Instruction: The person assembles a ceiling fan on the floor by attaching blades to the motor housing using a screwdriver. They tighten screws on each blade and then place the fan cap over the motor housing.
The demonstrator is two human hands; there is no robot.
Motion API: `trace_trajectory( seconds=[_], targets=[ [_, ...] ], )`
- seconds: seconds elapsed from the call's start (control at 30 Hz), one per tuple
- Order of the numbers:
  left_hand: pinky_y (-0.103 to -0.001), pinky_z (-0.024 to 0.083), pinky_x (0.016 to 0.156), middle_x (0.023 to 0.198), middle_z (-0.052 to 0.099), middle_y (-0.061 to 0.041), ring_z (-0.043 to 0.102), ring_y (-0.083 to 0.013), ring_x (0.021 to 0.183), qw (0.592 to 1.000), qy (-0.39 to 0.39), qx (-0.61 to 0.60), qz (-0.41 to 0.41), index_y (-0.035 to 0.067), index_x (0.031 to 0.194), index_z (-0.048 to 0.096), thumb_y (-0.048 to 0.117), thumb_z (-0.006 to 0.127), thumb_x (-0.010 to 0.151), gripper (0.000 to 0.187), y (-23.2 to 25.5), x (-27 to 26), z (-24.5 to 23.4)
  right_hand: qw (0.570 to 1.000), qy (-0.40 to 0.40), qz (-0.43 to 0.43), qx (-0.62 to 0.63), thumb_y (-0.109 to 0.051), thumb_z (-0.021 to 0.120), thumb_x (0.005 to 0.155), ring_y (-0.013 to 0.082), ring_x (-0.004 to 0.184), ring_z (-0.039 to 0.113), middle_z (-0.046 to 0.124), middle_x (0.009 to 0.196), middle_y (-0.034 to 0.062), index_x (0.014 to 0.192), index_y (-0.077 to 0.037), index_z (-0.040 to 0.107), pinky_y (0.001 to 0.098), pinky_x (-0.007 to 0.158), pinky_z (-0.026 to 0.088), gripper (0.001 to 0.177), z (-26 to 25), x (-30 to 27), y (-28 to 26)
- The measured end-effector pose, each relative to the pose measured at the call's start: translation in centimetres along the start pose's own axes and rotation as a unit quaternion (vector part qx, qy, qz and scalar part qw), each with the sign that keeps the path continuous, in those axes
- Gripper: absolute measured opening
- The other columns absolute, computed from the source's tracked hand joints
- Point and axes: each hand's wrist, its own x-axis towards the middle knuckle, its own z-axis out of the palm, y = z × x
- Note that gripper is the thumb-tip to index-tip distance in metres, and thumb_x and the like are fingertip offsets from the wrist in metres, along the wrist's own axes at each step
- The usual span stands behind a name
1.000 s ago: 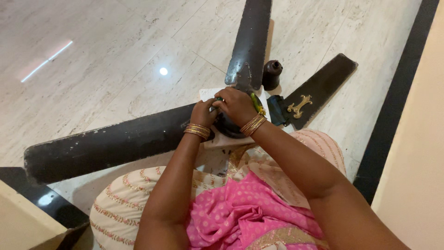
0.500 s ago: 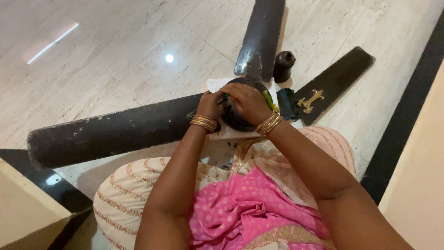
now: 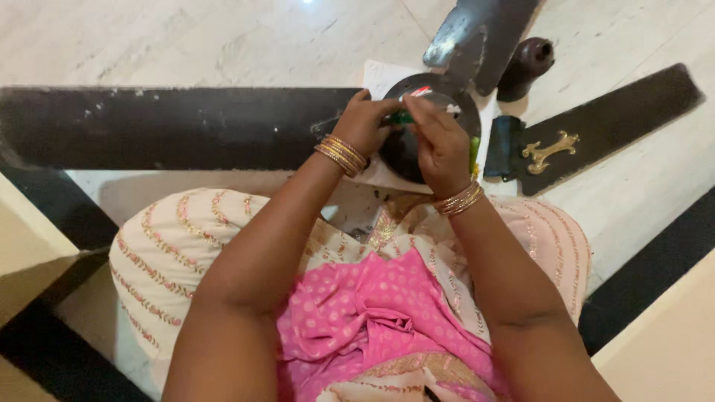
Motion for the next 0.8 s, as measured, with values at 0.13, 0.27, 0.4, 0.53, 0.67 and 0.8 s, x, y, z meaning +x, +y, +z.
trace_trajectory(
  seconds=[0.13, 0.27, 0.4, 0.53, 0.67, 0.8],
  targets=[
    [-0.057, 0.029, 0.118, 0.095, 0.078, -0.007, 0.074, -0.0274, 0.088, 0.998, -0.037, 0.007, -0.048, 0.016, 0.118, 0.071, 0.019, 0.076, 0.090, 0.029, -0.2, -0.1, -0.5, 0.998, 0.025, 0.049, 0.027, -0.008, 0.082, 0.100, 0.0275, 0.102, 0.072, 0.071, 0.117, 0.0109, 0.127, -0.006, 0.069, 0.0362, 0.090, 0.058, 0.030, 0.9, 0.5, 1.1],
    [-0.054, 0.033, 0.116, 0.099, 0.078, -0.007, 0.074, -0.0270, 0.089, 1.000, 0.006, 0.002, -0.004, 0.017, 0.112, 0.074, 0.019, 0.079, 0.088, 0.025, 0.2, 0.2, -1.5, 0.993, 0.088, 0.050, 0.061, -0.017, 0.093, 0.092, 0.0248, 0.091, 0.066, 0.067, 0.103, 0.0096, 0.112, -0.005, 0.066, 0.0326, 0.082, 0.055, 0.036, 1.2, 2.0, 0.8],
    [-0.054, 0.031, 0.115, 0.094, 0.078, -0.006, 0.074, -0.0258, 0.087, 0.999, 0.003, -0.025, -0.026, 0.016, 0.112, 0.074, 0.018, 0.079, 0.086, 0.027, 0.1, -0.1, -1.7, 0.995, 0.010, 0.006, 0.100, -0.005, 0.076, 0.096, 0.0297, 0.109, 0.066, 0.064, 0.128, 0.0194, 0.130, 0.001, 0.063, 0.0342, 0.090, 0.057, 0.038, -0.3, 1.4, 0.5],
    [-0.053, 0.031, 0.117, 0.091, 0.079, -0.005, 0.075, -0.0246, 0.083, 0.999, -0.032, -0.019, -0.024, 0.017, 0.109, 0.075, 0.018, 0.080, 0.084, 0.026, -0.3, 0.3, -1.6, 0.993, -0.025, 0.046, 0.102, 0.007, 0.067, 0.108, 0.0194, 0.106, 0.074, 0.075, 0.125, 0.0085, 0.129, -0.008, 0.073, 0.0300, 0.089, 0.059, 0.027, -0.9, 1.5, 1.3],
    [-0.050, 0.038, 0.112, 0.093, 0.078, -0.007, 0.071, -0.0275, 0.086, 1.000, -0.020, -0.003, -0.020, 0.016, 0.109, 0.075, 0.021, 0.083, 0.084, 0.026, 0.1, 0.0, -1.3, 1.000, -0.022, 0.016, -0.001, 0.016, 0.061, 0.093, 0.0233, 0.112, 0.073, 0.075, 0.123, 0.0115, 0.126, -0.006, 0.074, 0.0337, 0.096, 0.059, 0.042, -0.1, 1.8, -0.2],
    [-0.045, 0.047, 0.094, 0.094, 0.077, -0.008, 0.063, -0.0305, 0.088, 0.999, -0.013, -0.031, -0.042, 0.017, 0.115, 0.075, 0.023, 0.083, 0.083, 0.033, -0.7, 0.4, -1.6, 0.993, -0.018, -0.015, 0.114, 0.015, 0.056, 0.092, 0.0287, 0.116, 0.068, 0.065, 0.129, 0.0201, 0.128, 0.001, 0.065, 0.0365, 0.096, 0.058, 0.040, -0.8, 2.3, -1.0]
  ],
)
